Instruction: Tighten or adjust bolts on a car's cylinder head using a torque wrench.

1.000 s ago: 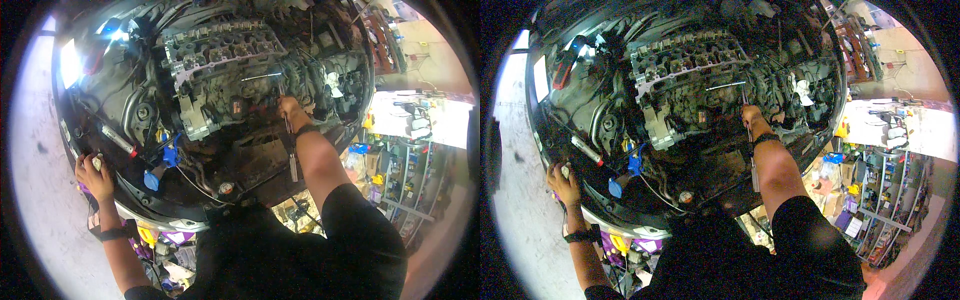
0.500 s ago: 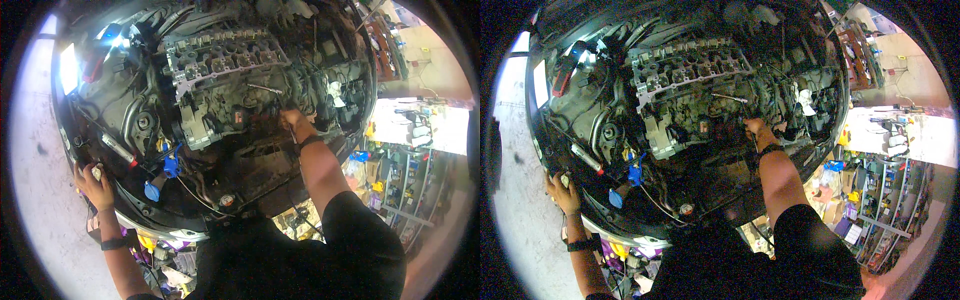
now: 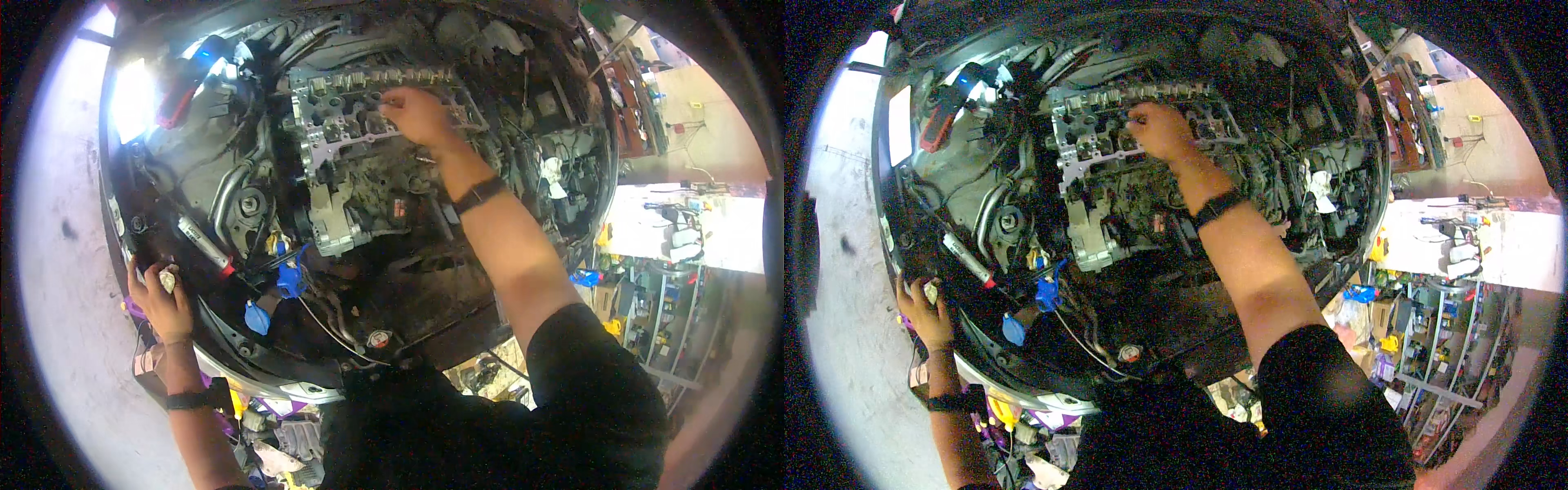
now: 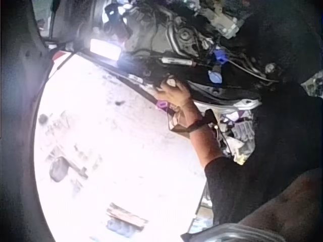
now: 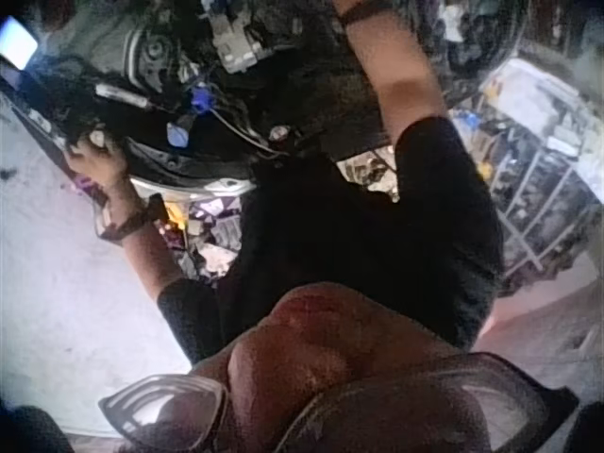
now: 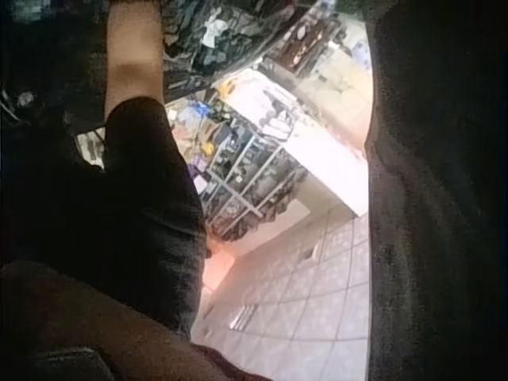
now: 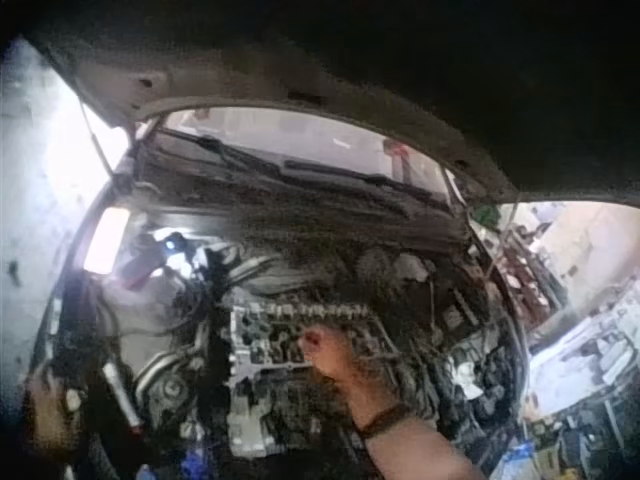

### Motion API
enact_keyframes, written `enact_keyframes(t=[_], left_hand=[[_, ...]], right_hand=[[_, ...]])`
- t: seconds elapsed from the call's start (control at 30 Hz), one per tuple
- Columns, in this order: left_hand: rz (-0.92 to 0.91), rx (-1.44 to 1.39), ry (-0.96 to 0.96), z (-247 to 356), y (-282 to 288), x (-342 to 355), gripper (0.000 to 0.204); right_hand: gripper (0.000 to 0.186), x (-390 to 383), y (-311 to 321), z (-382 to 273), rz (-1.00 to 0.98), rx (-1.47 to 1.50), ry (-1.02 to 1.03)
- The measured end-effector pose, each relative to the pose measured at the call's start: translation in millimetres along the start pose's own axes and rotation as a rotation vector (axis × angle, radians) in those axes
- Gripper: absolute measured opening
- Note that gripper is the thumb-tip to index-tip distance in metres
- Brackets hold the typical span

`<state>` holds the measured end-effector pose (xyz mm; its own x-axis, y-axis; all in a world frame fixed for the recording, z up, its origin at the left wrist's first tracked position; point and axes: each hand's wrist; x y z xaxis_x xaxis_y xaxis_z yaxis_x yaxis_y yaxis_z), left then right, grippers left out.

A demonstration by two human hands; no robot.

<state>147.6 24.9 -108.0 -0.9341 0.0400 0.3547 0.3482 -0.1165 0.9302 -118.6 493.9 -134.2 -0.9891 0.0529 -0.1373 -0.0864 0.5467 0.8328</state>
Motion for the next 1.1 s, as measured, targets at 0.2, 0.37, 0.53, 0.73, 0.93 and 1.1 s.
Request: enact_keyframes(t=[0.2, 0.37, 0.53, 0.73, 0.93, 1.1], left_hand=[[0.025, -0.021, 0.003, -2, 0, 1, 0.027], [-0.012, -0.01, 0.031, -3, -4, 2, 0.027], [0.015, -0.001, 0.008, -4, -2, 0, 0.027], [0.007, -0.034, 0.01, -4, -4, 1, 0.029], [0.009, -0.054, 0.032, -4, 2, 2, 0.033], [-0.004, -0.068, 0.057, -4, 1, 1, 0.035]], right_hand=[[0.033, 42, -46, -11, -0.089, -0.208, 0.052], [0.027, 47, -54, 0, -0.026, -0.327, 0.08], [0.024, 49, -37, -23, 0.022, -0.263, 0.147], [0.023, 57, -58, -76, -0.117, -0.214, 0.26], [0.02, 66, -99, -72, -0.246, -0.338, 0.34], [0.029, 69, -100, -78, -0.364, -0.435, 0.348]])
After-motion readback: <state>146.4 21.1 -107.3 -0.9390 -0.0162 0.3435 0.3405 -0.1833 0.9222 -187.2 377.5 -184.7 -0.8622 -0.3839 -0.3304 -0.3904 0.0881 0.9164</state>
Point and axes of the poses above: each hand's wrist, its own x-axis towards the middle knuckle, its own y-axis out of the back of the hand, z = x × y, and after that the axes turned 14 degrees about -y, right-handed
